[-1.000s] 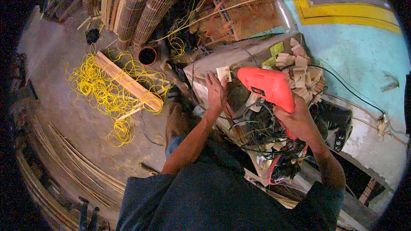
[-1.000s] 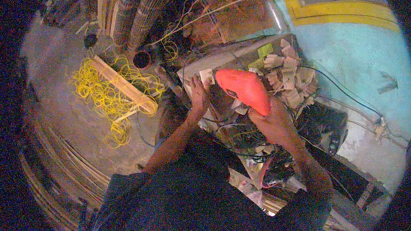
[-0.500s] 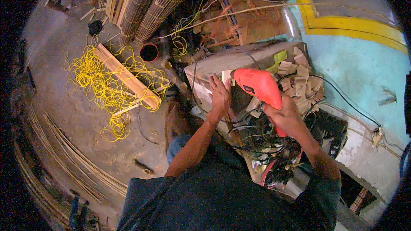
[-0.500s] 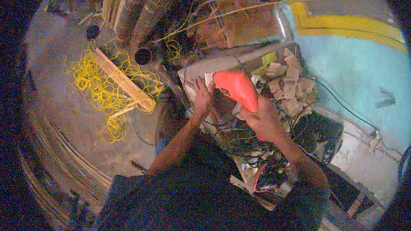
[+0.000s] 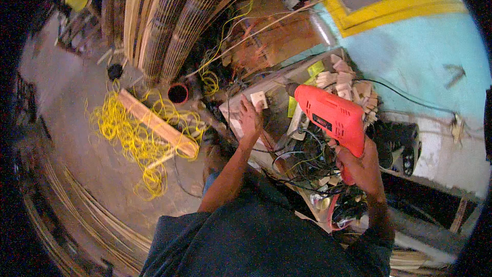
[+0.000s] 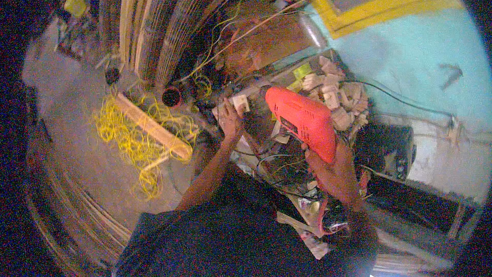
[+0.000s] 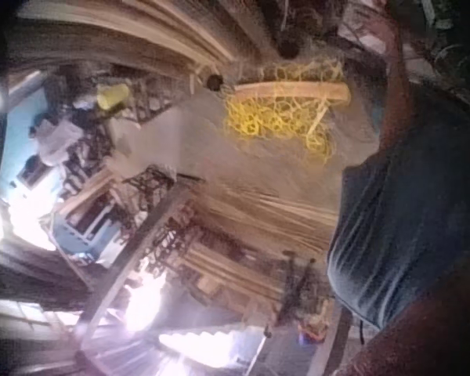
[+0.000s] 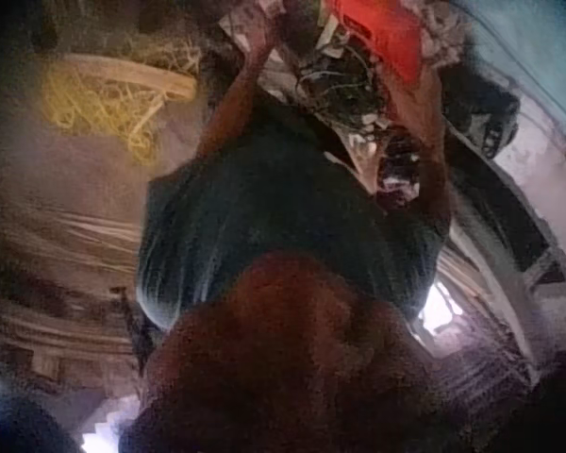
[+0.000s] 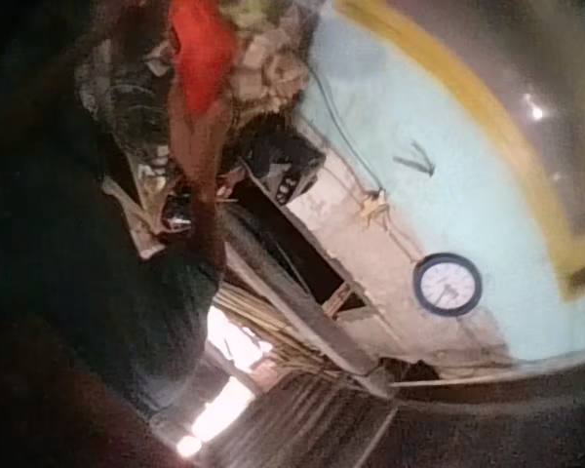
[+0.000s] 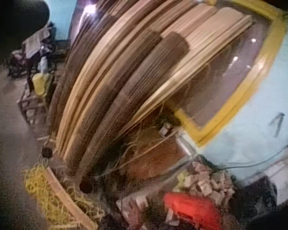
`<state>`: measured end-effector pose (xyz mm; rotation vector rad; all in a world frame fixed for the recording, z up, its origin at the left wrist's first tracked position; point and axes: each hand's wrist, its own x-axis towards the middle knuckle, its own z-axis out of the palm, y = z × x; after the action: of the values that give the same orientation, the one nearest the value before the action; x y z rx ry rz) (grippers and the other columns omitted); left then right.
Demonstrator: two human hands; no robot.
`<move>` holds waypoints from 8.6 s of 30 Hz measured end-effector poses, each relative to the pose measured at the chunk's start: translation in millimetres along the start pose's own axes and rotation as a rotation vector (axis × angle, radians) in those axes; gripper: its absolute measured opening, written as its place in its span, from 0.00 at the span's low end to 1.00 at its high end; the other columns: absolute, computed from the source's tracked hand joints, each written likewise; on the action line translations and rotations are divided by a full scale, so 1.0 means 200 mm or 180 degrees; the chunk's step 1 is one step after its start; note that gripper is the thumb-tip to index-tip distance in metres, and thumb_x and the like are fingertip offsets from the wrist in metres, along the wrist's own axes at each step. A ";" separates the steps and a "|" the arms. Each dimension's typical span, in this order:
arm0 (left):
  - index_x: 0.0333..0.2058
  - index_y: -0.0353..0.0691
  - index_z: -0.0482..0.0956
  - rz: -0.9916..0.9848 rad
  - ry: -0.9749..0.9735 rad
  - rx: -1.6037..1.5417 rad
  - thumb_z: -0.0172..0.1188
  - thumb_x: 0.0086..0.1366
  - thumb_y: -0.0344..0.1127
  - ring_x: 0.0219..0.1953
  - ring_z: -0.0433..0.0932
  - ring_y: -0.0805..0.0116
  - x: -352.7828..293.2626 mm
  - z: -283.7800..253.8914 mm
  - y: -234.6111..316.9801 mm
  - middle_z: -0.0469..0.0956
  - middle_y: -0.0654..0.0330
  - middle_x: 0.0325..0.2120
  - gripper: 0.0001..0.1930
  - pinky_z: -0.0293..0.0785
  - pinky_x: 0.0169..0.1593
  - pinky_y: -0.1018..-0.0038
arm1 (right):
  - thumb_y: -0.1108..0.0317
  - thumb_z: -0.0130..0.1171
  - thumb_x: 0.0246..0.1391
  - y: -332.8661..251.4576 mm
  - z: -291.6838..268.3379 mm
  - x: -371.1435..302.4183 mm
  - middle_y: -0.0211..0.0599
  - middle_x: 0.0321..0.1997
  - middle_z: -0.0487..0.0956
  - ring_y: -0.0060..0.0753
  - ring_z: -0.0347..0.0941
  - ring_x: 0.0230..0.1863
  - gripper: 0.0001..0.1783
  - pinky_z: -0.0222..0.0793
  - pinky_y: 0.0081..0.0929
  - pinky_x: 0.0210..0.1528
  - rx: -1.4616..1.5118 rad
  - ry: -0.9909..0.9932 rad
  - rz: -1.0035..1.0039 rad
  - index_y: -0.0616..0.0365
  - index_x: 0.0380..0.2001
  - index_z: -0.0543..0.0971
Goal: The person uses a red power drill to make holes in small rectangular wooden blocks. They pick up each block, position it on a workbench, drill a hole, and then place the finished block into a pile.
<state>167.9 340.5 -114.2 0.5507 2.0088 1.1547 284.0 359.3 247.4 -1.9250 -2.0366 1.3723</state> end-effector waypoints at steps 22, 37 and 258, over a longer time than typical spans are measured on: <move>0.47 0.38 0.69 0.0676 -0.1710 -0.0481 0.55 0.67 0.41 0.43 0.78 0.64 -0.19 -0.70 -0.14 0.75 0.56 0.41 0.16 0.79 0.39 0.68 | 0.69 0.65 0.49 1.41 0.63 -0.91 0.35 0.32 0.76 0.26 0.72 0.26 0.22 0.70 0.27 0.27 0.3486 0.3046 0.0343 0.59 0.46 0.68; 0.52 0.28 0.66 0.2330 -0.3827 0.1180 0.53 0.68 0.44 0.38 0.79 0.66 -0.86 0.09 0.19 0.74 0.51 0.41 0.23 0.79 0.35 0.73 | 0.65 0.63 0.52 1.68 0.66 -1.19 0.32 0.30 0.75 0.25 0.71 0.24 0.21 0.67 0.24 0.23 0.4878 0.4533 0.0426 0.55 0.47 0.68; 0.63 0.31 0.57 0.2432 -0.0551 0.2348 0.51 0.61 0.50 0.71 0.43 0.58 -0.18 -0.18 0.02 0.47 0.52 0.68 0.37 0.40 0.70 0.63 | 0.67 0.60 0.50 0.08 0.13 0.48 0.41 0.28 0.79 0.39 0.77 0.30 0.13 0.71 0.36 0.35 -0.1348 -0.0512 -0.0839 0.62 0.37 0.75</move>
<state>163.2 297.6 -85.7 1.8357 2.0818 0.6594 258.6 420.6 171.0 -1.6210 -2.7250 1.1390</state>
